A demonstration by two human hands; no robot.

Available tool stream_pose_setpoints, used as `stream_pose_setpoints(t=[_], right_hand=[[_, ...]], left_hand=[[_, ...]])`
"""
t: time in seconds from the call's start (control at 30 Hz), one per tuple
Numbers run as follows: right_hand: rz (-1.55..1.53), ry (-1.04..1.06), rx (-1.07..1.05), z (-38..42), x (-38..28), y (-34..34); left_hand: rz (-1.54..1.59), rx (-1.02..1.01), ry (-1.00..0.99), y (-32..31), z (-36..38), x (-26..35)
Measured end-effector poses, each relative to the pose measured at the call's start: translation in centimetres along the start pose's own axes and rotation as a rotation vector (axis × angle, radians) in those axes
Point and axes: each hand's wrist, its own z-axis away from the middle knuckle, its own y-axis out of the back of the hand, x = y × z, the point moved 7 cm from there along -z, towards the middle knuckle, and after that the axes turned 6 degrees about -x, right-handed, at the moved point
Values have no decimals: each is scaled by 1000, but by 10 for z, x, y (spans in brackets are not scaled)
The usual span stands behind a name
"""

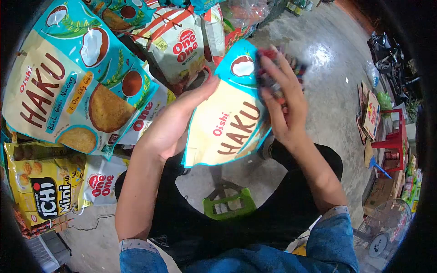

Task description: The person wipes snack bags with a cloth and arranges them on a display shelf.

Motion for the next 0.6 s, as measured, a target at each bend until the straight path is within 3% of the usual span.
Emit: stream_pose_setpoints(t=[0.03, 0.1, 0.13, 0.2, 0.23, 0.3, 0.33, 0.4, 0.47, 0.5, 0.6], right_hand=[[24, 101, 121, -9, -5, -9], [59, 402, -203, 16, -40, -37], [211, 545, -259, 33, -65, -53], [315, 712, -361, 45, -88, -60], [358, 665, -387, 39, -82, -64], [235, 449, -384, 10, -53, -48], [-20, 301, -237, -1, -33, -34], [-42, 45, 83, -13, -16, -3], [106, 129, 44, -6, -25, -15], [72, 237, -79, 9, -33, -30], [183, 310, -211, 19, -42, -45]], left_hand=[[3, 21, -5, -1, 1, 0], [32, 73, 16, 8, 1, -3], [97, -30, 56, 4, 3, 0], [51, 74, -60, -2, 1, 5], [129, -141, -38, 1, 1, 4], [22, -89, -32, 9, 1, -8], [-90, -39, -48, 8, -1, -9], [-159, -1, -26, -6, -7, -12], [-97, 87, -56, -6, -9, -12], [-137, 145, -61, -3, -6, -12], [-198, 166, -27, 19, -2, -13]])
